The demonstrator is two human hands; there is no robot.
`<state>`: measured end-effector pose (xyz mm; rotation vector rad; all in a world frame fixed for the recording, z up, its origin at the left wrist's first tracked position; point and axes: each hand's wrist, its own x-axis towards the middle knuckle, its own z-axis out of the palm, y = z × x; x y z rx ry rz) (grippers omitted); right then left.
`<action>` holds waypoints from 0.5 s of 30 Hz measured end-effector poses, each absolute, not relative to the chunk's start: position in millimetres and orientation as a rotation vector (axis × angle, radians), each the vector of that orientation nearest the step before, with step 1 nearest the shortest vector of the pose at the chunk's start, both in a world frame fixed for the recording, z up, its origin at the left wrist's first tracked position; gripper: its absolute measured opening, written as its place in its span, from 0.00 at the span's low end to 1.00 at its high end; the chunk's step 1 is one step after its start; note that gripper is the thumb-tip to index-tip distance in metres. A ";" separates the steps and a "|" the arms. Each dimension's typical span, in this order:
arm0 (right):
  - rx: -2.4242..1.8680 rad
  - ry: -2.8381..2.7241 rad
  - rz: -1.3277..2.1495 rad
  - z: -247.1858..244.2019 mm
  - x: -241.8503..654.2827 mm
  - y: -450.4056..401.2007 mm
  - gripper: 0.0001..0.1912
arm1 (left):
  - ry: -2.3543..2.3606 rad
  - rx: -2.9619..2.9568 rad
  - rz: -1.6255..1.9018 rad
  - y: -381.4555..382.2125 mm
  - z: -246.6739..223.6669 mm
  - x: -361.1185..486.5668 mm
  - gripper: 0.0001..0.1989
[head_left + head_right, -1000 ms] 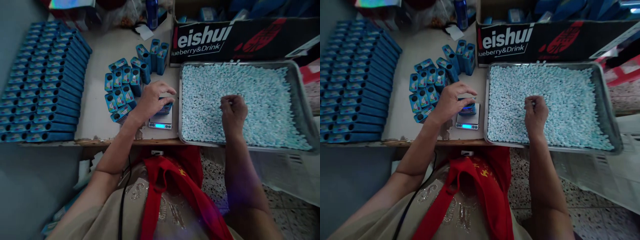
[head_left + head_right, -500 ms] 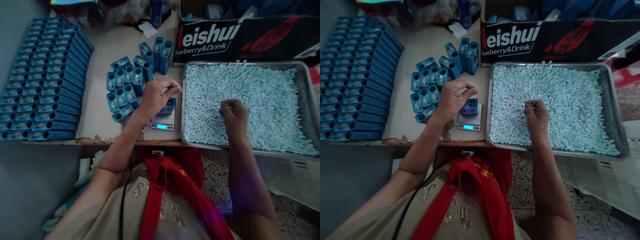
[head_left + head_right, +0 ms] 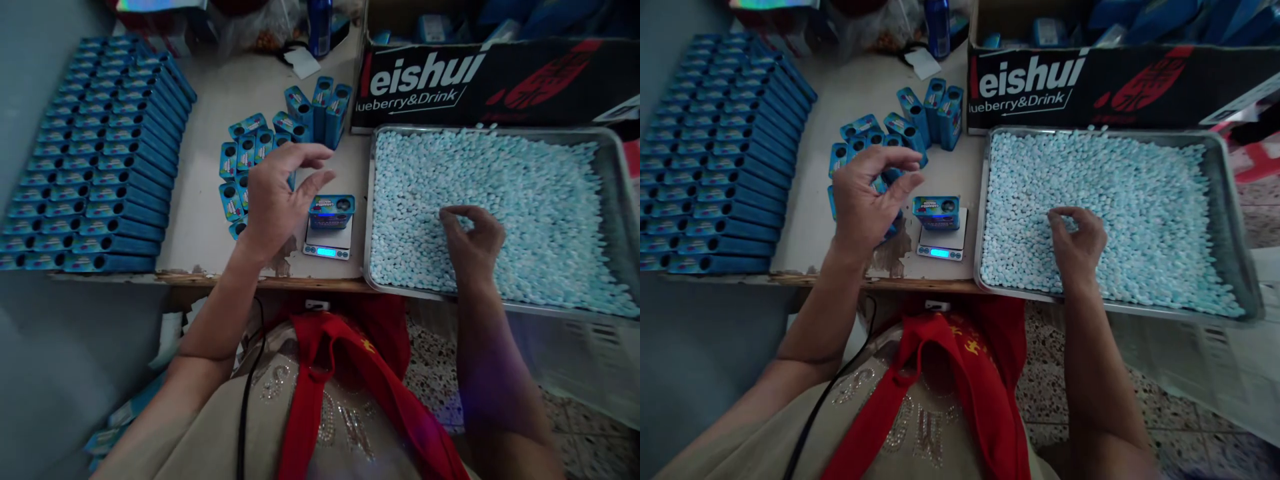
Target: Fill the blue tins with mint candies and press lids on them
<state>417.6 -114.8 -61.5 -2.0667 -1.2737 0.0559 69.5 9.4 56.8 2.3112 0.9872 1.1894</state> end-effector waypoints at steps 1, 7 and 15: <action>-2.043 -1.257 0.020 -62.8 417.3 -113.7 0.20 | 1.021 2.323 1.180 7.6 56.4 57.4 0.13; -1.913 -1.192 -0.215 -59.2 413.3 -109.7 0.19 | 1.064 2.239 1.109 -11.4 23.0 32.1 0.27; -1.977 -1.150 0.027 -34.5 389.2 -116.5 0.23 | 1.112 1.967 0.965 -22.4 -33.9 66.6 0.42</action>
